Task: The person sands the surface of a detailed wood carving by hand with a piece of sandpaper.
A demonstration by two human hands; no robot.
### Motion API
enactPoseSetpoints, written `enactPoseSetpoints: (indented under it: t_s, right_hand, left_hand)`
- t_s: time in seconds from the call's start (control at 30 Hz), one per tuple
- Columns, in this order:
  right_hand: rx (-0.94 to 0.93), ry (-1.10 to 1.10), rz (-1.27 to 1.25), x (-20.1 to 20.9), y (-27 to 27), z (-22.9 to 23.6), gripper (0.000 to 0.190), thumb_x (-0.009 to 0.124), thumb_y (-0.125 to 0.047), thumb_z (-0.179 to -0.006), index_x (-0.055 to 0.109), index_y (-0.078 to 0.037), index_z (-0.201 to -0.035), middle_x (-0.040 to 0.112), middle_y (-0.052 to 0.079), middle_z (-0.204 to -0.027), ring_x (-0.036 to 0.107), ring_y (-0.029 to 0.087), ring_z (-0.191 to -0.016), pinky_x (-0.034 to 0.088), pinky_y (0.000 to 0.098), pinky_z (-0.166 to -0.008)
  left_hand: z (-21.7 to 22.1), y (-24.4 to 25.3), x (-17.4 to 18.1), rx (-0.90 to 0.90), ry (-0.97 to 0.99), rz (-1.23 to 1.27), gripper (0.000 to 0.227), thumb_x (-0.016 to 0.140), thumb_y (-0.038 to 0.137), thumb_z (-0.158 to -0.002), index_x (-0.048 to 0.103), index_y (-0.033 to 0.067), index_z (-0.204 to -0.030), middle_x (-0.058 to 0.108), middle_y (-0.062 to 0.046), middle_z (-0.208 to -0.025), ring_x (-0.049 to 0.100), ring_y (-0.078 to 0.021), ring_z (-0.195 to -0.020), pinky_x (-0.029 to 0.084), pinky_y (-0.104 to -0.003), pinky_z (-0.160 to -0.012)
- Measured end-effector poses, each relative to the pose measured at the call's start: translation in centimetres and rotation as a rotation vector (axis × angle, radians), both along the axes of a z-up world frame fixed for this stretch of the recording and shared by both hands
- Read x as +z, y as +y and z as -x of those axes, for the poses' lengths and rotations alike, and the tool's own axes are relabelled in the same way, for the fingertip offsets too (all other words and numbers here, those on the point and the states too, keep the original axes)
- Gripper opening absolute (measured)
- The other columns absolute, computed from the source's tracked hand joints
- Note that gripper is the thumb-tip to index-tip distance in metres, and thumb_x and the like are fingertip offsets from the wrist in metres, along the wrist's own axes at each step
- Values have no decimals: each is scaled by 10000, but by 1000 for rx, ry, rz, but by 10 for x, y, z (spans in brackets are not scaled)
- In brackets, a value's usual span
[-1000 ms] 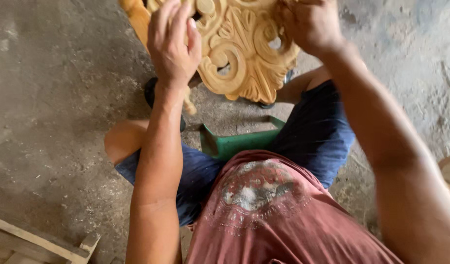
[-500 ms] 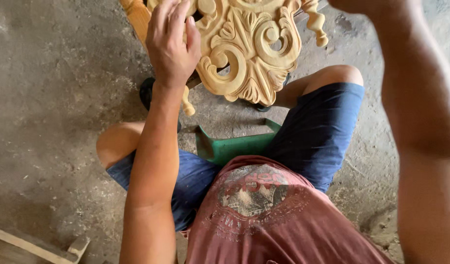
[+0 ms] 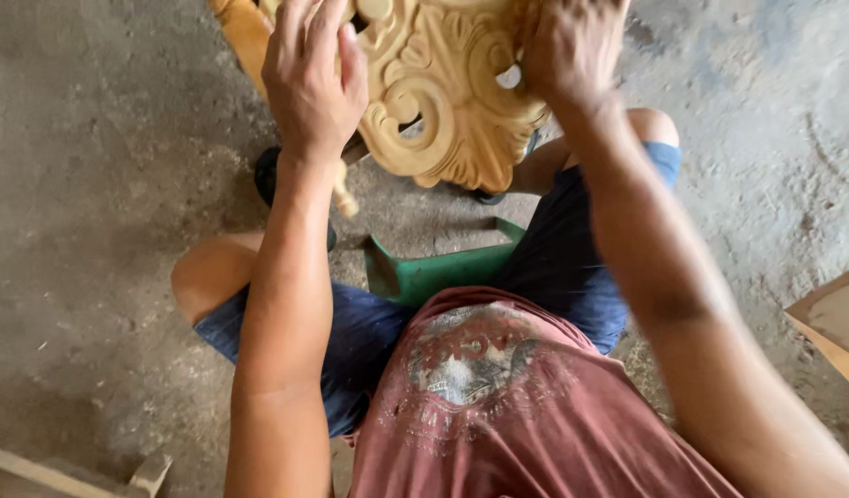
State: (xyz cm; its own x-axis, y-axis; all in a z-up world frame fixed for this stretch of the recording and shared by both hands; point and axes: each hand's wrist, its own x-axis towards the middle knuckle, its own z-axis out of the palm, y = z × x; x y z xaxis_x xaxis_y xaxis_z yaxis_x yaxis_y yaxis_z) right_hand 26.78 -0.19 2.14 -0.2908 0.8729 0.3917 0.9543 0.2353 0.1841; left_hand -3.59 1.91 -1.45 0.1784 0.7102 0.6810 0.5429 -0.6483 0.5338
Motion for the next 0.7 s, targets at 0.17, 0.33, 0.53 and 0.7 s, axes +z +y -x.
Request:
enactPoseSetpoints:
  t_s: [0.17, 0.33, 0.53, 0.7]
  right_hand:
    - [-225, 194, 497, 34, 0, -32, 255, 661, -238, -1021, 683, -91, -815, 620, 68, -709, 596, 247, -629, 476, 435, -666]
    - [-7, 13, -29, -6, -37, 11, 258, 662, -250, -1011, 680, -93, -806, 624, 67, -703, 603, 245, -628, 483, 437, -673]
    - [-202, 388, 480, 24, -87, -19, 400, 658, -297, -1099, 666, -72, -768, 579, 89, -657, 581, 269, -602, 476, 409, -675]
    - [173, 158, 150, 10, -122, 39, 112, 717, -190, -1047, 743, -83, -1025, 533, 18, -613, 507, 213, -546, 392, 409, -788]
  left_hand:
    - [3, -2, 0, 26, 7, -117, 351, 658, 16, -1043, 602, 55, -1387, 626, -107, -1294, 676, -331, -1165, 562, -422, -963]
    - [1, 2, -4, 30, -1, -94, 252, 667, 21, -1030, 628, 51, -1277, 636, -121, -1204, 693, -313, -1057, 573, -426, -876]
    - [1, 3, -2, -2, 34, -106, 222, 669, 10, -1026, 636, 37, -1244, 628, -148, -1155, 652, -379, -1033, 542, -478, -852]
    - [4, -5, 1, -22, 28, -107, 163, 681, 25, -1042, 650, 37, -1202, 649, -137, -1111, 673, -359, -1017, 550, -471, -852]
